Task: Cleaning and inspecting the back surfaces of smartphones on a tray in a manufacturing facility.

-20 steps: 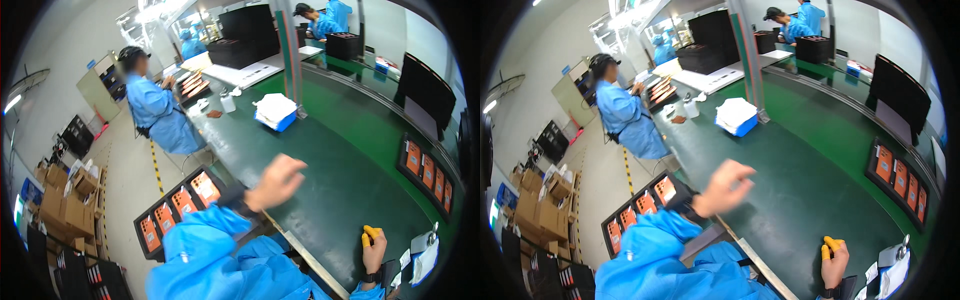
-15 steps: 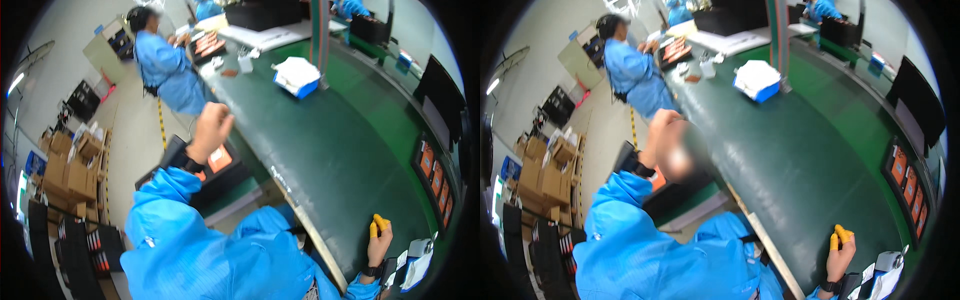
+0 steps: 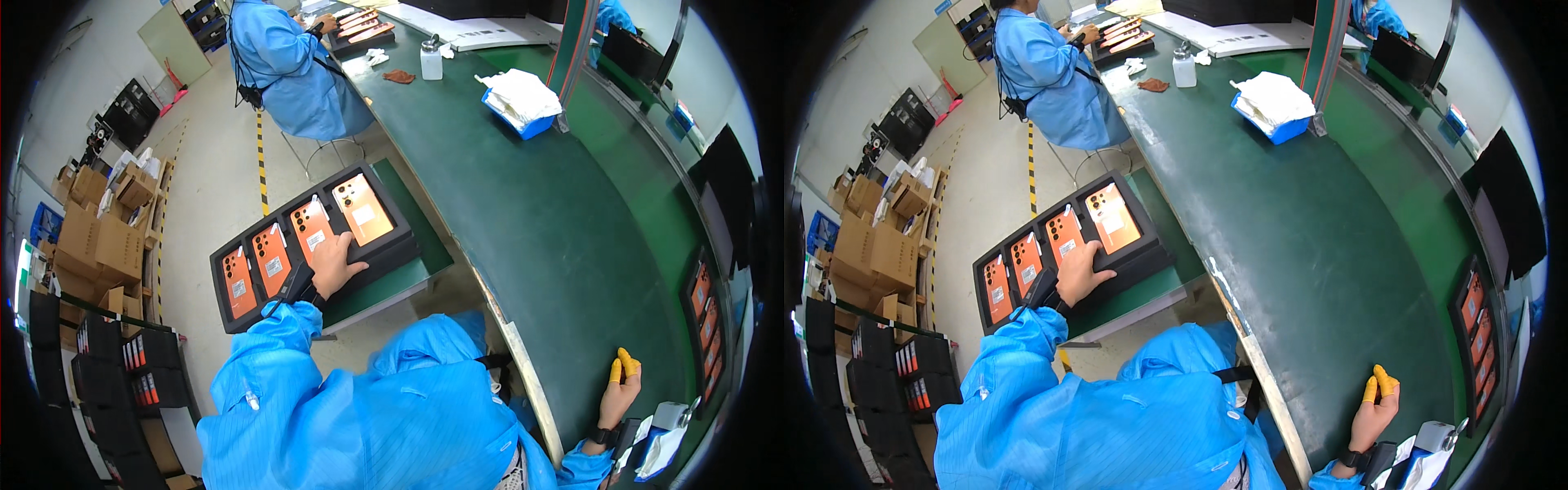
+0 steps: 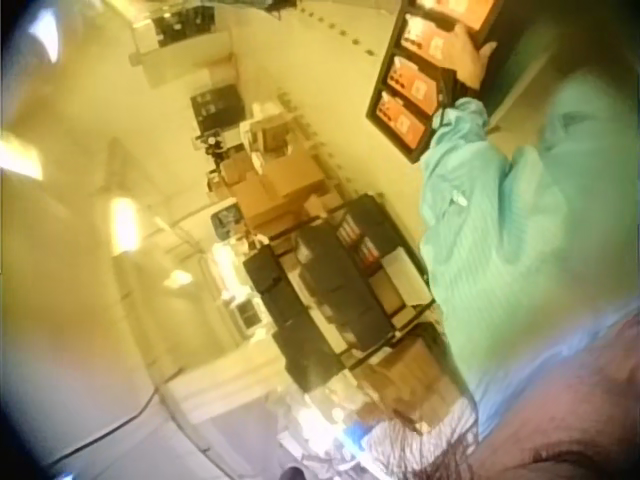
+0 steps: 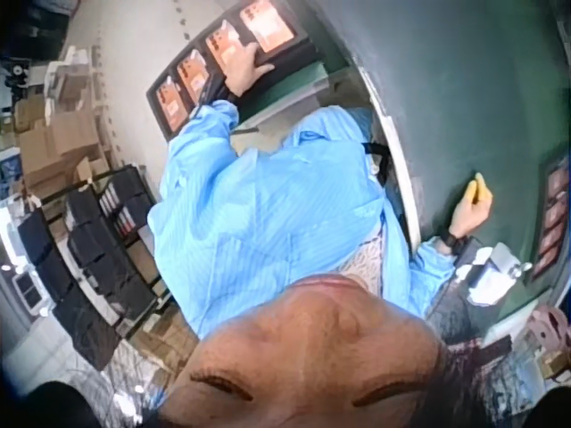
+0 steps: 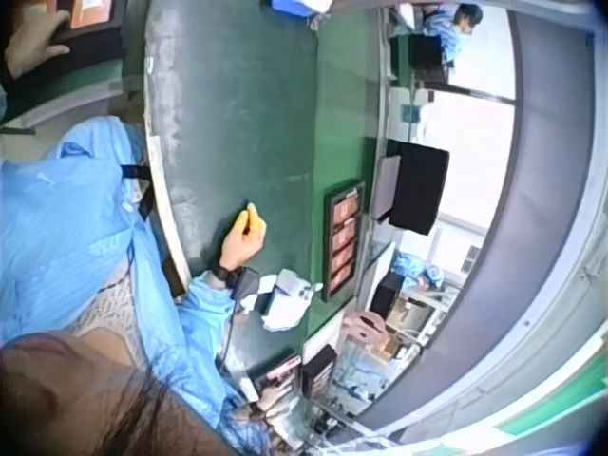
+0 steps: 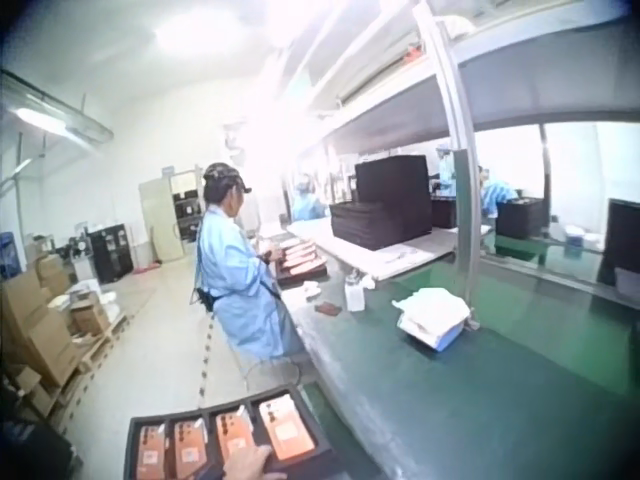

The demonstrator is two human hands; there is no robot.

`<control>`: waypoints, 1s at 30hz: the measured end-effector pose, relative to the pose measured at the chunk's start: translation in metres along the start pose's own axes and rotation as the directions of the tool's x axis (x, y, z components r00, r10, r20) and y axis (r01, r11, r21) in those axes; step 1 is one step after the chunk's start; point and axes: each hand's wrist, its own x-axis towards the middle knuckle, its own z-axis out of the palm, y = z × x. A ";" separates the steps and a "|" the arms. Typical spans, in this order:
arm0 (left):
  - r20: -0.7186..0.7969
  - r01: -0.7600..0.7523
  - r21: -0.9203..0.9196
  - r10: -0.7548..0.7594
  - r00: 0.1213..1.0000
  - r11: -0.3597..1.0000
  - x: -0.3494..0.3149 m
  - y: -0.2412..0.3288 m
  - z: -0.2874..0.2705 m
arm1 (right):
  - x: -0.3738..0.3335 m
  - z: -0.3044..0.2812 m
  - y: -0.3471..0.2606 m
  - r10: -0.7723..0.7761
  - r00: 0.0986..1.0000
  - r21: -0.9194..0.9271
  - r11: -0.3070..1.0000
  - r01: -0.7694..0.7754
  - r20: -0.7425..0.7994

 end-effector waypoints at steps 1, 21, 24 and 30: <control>-0.036 -0.036 -0.054 0.034 0.999 0.998 -0.003 -0.002 0.002 | -0.001 -0.001 0.002 -0.006 1.000 -0.006 1.000 0.006 -0.008; -0.004 -0.236 -0.233 0.242 0.970 0.943 -0.064 0.006 -0.015 | -0.035 0.242 -0.195 -0.064 0.499 0.163 0.974 -0.158 0.864; -0.143 -0.073 -0.009 0.071 0.987 0.997 -0.059 -0.016 -0.042 | -0.033 0.278 -0.180 0.013 0.455 0.191 0.896 -0.400 0.891; 0.091 0.345 0.797 -0.664 0.742 0.495 -0.150 -0.329 -0.049 | -0.031 0.269 -0.201 -0.284 0.456 0.448 0.840 -0.307 0.844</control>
